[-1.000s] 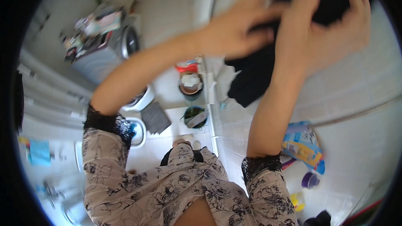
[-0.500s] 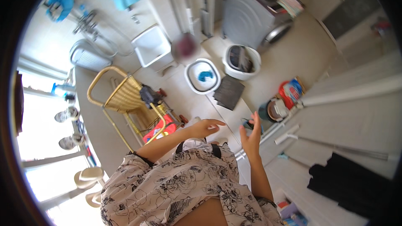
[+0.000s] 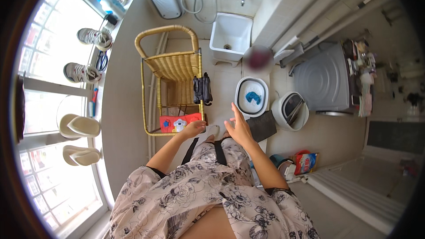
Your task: The person folds several pieces of clothing in a bathroom. They pick up a striped towel and a pink cloth, fold them neatly, and place them on a table. They then fold a blue towel and a black garment, placing them on a wall-mounted rack.
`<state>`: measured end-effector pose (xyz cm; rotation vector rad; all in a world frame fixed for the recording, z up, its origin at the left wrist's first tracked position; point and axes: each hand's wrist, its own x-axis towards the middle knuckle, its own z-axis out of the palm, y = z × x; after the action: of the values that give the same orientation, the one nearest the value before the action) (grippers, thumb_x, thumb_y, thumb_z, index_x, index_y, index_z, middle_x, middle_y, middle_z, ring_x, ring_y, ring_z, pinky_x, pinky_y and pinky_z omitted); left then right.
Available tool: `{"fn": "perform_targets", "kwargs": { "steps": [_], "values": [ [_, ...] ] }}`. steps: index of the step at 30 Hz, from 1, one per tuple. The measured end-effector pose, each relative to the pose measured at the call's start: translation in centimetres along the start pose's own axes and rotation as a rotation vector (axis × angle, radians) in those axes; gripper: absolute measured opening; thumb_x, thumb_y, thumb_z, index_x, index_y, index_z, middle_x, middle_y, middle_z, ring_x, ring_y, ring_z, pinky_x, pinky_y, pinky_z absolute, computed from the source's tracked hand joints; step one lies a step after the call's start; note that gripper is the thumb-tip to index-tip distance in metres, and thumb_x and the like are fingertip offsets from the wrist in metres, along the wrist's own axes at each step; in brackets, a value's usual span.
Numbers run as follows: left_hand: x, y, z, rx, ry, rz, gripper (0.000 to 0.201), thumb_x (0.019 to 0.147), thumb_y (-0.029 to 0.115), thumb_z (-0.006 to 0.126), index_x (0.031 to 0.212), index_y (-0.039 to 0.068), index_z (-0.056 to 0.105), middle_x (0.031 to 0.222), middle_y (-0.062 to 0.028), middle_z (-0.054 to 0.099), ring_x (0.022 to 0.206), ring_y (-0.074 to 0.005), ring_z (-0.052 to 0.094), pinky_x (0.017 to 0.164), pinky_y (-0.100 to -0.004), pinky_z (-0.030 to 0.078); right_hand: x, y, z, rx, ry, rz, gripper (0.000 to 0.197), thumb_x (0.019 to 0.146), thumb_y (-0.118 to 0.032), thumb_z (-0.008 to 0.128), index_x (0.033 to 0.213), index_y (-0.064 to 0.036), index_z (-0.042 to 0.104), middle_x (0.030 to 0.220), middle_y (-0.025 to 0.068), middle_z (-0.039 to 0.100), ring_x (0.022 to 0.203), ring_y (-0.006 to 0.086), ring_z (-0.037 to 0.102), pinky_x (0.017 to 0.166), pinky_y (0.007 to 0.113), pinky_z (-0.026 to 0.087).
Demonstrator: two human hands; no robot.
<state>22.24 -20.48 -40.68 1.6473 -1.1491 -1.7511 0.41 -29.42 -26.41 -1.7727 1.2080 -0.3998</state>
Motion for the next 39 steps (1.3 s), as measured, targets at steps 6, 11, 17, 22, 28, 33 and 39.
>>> {"fn": "perform_targets", "kwargs": {
  "steps": [6, 11, 17, 22, 28, 33, 39],
  "values": [
    [1.4, 0.4, -1.0, -0.288, 0.282, -0.074, 0.040, 0.087, 0.016, 0.053, 0.121, -0.004, 0.048, 0.111, -0.0166, 0.060, 0.103, -0.0219, 0.057, 0.088, -0.0300, 0.044, 10.1, 3.9, 3.3, -0.057, -0.260, 0.076, 0.076, 0.081, -0.024, 0.062, 0.141, -0.0088, 0.018, 0.132, 0.0184, 0.041, 0.092, 0.0226, 0.058, 0.079, 0.034, 0.047],
    [5.1, -0.3, -1.1, -0.549, 0.489, -0.222, 0.042, 0.090, 0.020, 0.051, 0.127, -0.001, 0.045, 0.118, -0.0114, 0.056, 0.105, -0.0198, 0.054, 0.090, -0.0298, 0.041, 19.6, 6.7, 7.4, -0.075, -0.411, 0.112, 0.084, 0.077, -0.029, 0.066, 0.141, -0.0053, 0.017, 0.135, 0.0231, 0.036, 0.107, 0.0307, 0.053, 0.090, 0.038, 0.043],
    [10.7, -2.1, 0.3, -0.895, 0.728, -0.469, 0.051, 0.090, 0.032, 0.051, 0.126, -0.003, 0.045, 0.118, -0.0140, 0.054, 0.105, -0.0186, 0.052, 0.087, -0.0287, 0.040, 28.3, 10.5, 11.4, -0.247, -0.456, 0.021, 0.092, 0.067, -0.038, 0.074, 0.134, 0.0036, 0.028, 0.134, 0.0248, 0.037, 0.125, 0.0345, 0.036, 0.103, 0.038, 0.030],
    [14.1, -4.6, -0.2, -0.948, 0.756, -0.779, 0.056, 0.086, 0.049, 0.049, 0.110, -0.001, 0.057, 0.097, -0.0107, 0.062, 0.087, -0.0192, 0.058, 0.076, -0.0299, 0.044, 31.5, 12.0, 12.3, -0.441, -0.678, -0.145, 0.073, 0.063, -0.046, 0.073, 0.116, -0.0026, 0.045, 0.120, 0.0181, 0.047, 0.113, 0.0345, 0.043, 0.094, 0.044, 0.035],
    [14.9, -4.0, -1.6, -1.438, 0.842, -0.780, 0.051, 0.081, 0.047, 0.060, 0.103, 0.001, 0.057, 0.093, -0.0069, 0.058, 0.084, -0.0183, 0.056, 0.072, -0.0294, 0.044, 32.7, 10.5, 11.7, -0.529, -0.791, -0.286, 0.056, 0.063, -0.046, 0.073, 0.100, -0.0073, 0.056, 0.091, 0.0117, 0.064, 0.091, 0.0304, 0.057, 0.089, 0.041, 0.037],
    [15.1, -5.9, -2.0, -1.738, 0.917, -0.555, 0.052, 0.077, 0.037, 0.069, 0.108, -0.002, 0.055, 0.104, -0.0100, 0.059, 0.102, -0.0228, 0.052, 0.090, -0.0333, 0.039, 31.8, 9.4, 10.9, -0.635, -0.836, -0.396, 0.056, 0.062, -0.040, 0.075, 0.101, -0.0049, 0.056, 0.094, 0.0132, 0.059, 0.093, 0.0324, 0.055, 0.087, 0.040, 0.040],
    [13.7, -2.5, -2.9, -1.670, 0.913, -0.483, 0.057, 0.074, 0.034, 0.073, 0.113, 0.000, 0.051, 0.103, -0.0081, 0.058, 0.098, -0.0210, 0.053, 0.089, -0.0319, 0.039, 30.4, 11.8, 9.9, -0.632, -0.895, -0.369, 0.036, 0.059, -0.017, 0.077, 0.091, -0.0066, 0.064, 0.100, 0.0133, 0.055, 0.098, 0.0312, 0.052, 0.082, 0.039, 0.045]
  ]
}}
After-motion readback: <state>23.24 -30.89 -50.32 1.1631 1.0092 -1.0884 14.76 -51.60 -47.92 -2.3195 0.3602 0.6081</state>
